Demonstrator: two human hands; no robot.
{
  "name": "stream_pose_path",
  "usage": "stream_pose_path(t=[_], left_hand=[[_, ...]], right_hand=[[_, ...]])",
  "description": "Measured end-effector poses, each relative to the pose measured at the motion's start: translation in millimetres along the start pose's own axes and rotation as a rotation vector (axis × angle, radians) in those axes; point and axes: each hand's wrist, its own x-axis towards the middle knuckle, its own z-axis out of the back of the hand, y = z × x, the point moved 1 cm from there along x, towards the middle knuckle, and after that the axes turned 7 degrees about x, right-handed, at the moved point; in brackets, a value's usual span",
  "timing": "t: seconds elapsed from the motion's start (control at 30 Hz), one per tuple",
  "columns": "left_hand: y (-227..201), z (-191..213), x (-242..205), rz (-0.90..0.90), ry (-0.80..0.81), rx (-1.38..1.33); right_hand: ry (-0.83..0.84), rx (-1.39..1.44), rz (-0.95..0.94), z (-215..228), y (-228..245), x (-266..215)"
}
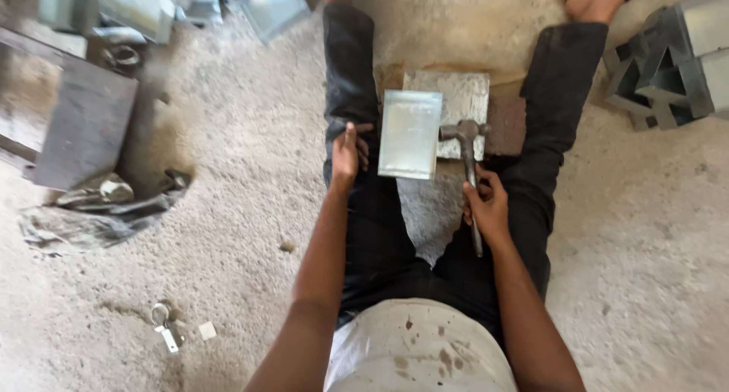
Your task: The person sits on the floor and uses a hammer to strike a rectangular metal piece placed on a wooden block. They repeatedly hit the metal to shape it, occasionally repositioning the piece with their hands.
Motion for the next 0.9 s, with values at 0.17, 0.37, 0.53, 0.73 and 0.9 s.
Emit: stream_pose_path(t=[0.17, 0.37, 0.53, 0.73, 0.9], left_hand=[[4, -6, 9, -0.005, 0.05, 0.09], [-1, -6, 2, -0.029, 0.029, 0.121], [-20, -10, -7, 0.022, 0.052, 0.251], [-25, -27, -19, -0.176, 0.015, 0.698], [24, -28, 8, -0.335, -0.058, 0.754]], right_hand=[[-0.001, 0.071, -0.049, -1, 2, 1], [0.029, 0.066, -0.075, 7, -18, 12], [0.05, 0.033, -0.11, 7, -22, 17], [0.067, 0.014, -0.1, 9, -23, 16], [0.057, -0.004, -0.049, 20, -30, 13]])
